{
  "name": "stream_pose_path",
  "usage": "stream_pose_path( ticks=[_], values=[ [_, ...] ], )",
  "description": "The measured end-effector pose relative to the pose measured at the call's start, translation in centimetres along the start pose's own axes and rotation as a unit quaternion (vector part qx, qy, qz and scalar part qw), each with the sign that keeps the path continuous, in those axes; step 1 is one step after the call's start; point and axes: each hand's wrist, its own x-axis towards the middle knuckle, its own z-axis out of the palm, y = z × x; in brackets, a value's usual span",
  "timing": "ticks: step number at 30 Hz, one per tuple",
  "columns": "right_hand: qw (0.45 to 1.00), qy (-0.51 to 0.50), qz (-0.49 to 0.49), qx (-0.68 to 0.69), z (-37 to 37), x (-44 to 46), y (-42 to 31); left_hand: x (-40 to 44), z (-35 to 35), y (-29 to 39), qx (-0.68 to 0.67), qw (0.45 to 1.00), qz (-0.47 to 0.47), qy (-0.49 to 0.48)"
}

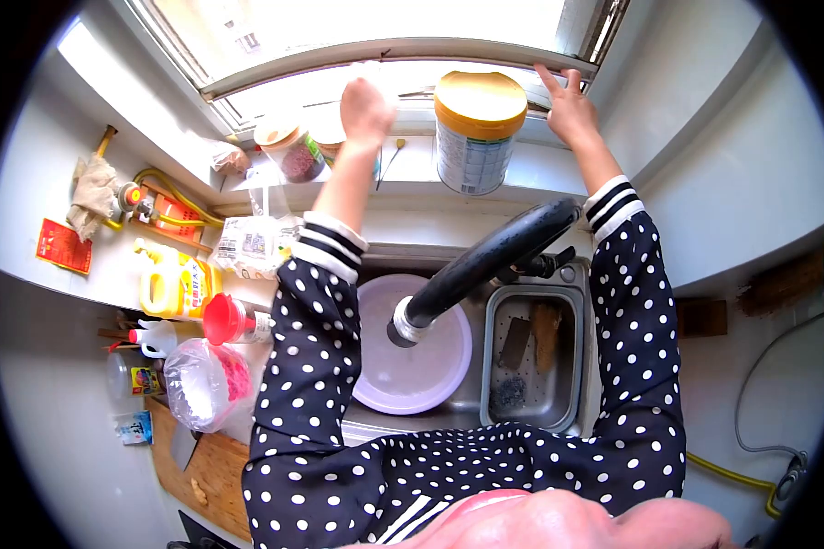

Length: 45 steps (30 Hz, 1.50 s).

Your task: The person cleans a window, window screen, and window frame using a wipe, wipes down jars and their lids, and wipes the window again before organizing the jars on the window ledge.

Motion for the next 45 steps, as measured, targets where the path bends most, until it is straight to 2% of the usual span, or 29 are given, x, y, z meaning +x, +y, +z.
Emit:
stream_pose_path(
  ticks=[1, 3, 4, 6, 9, 11, 12, 15, 16, 20, 23, 29, 30, 36, 39, 40, 41, 42, 43, 45],
  values=[
    [1.000, 0.001, -0.001, 0.001, 0.0, -0.1, 0.0, -1.2, 0.3, 1.0, -0.055, 0.998, -0.025, -0.017],
    [1.000, 0.004, -0.006, -0.001, 0.1, 0.1, 0.2, -0.9, 4.3, -0.5, -0.134, 0.986, 0.035, 0.092],
    [1.000, 0.000, -0.003, -0.006, 0.1, 0.1, 0.1, -0.3, 5.7, -1.2, -0.171, 0.978, 0.062, 0.103],
    [1.000, -0.003, -0.002, -0.004, -0.1, 0.0, 0.0, 1.5, 7.8, -2.0, -0.144, 0.973, 0.073, 0.166],
    [1.000, 0.003, -0.007, -0.011, -0.2, 0.0, -0.1, 3.2, 8.2, -2.5, -0.249, 0.960, 0.007, 0.130],
    [1.000, -0.003, -0.005, -0.015, -0.3, 0.0, 0.0, 4.2, 7.6, -2.7, -0.420, 0.905, -0.051, 0.034],
    [1.000, -0.013, 0.000, -0.015, -0.8, -0.1, -0.3, 2.3, 6.2, -0.5, -0.451, 0.886, -0.079, 0.072],
    [1.000, -0.006, -0.003, -0.003, -0.3, 0.1, 0.0, 1.1, 7.6, -2.6, -0.378, 0.922, -0.009, 0.086],
    [1.000, 0.001, -0.007, 0.004, 0.0, 0.1, 0.1, -0.6, 7.5, -2.4, -0.379, 0.918, -0.004, 0.114],
    [1.000, 0.004, -0.005, -0.004, 0.2, 0.3, 0.1, -7.1, 7.3, -4.2, -0.369, 0.927, 0.006, 0.062],
    [1.000, 0.007, -0.003, -0.010, 0.0, 0.3, 0.0, -12.5, 6.7, -4.6, -0.412, 0.910, -0.042, 0.024],
    [1.000, 0.015, -0.008, -0.003, -0.8, 0.4, 0.0, -16.9, 6.6, -6.3, -0.430, 0.899, -0.069, 0.048],
    [1.000, 0.008, -0.006, -0.004, -0.9, 0.5, -0.1, -16.9, 6.5, -6.6, -0.442, 0.893, -0.069, 0.045],
    [1.000, -0.003, -0.010, -0.015, -0.9, 0.4, 0.3, -16.1, 6.0, -8.4, -0.290, 0.955, -0.061, -0.007],
    [1.000, -0.006, -0.009, -0.019, -1.4, 0.6, 0.4, -14.9, 5.8, -8.8, -0.205, 0.979, 0.003, -0.004],
    [1.000, -0.005, -0.008, -0.020, -1.6, 0.5, 0.2, -13.9, 4.5, -7.6, -0.139, 0.990, 0.038, -0.002],
    [1.000, -0.006, -0.008, -0.020, -1.5, 0.4, 0.0, -12.6, 3.7, -6.9, -0.120, 0.991, 0.050, 0.039],
    [1.000, -0.008, -0.006, -0.020, -1.6, 0.4, -0.2, -11.1, 2.7, -5.1, -0.159, 0.983, 0.038, 0.087],
    [1.000, -0.009, -0.005, -0.022, -1.7, 0.4, -0.2, -8.8, 2.0, -4.4, -0.198, 0.977, 0.047, 0.068],
    [1.000, -0.007, -0.006, -0.025, -1.8, 0.3, -0.2, -4.7, 1.1, -2.1, -0.304, 0.951, -0.026, 0.051]
  ],
)
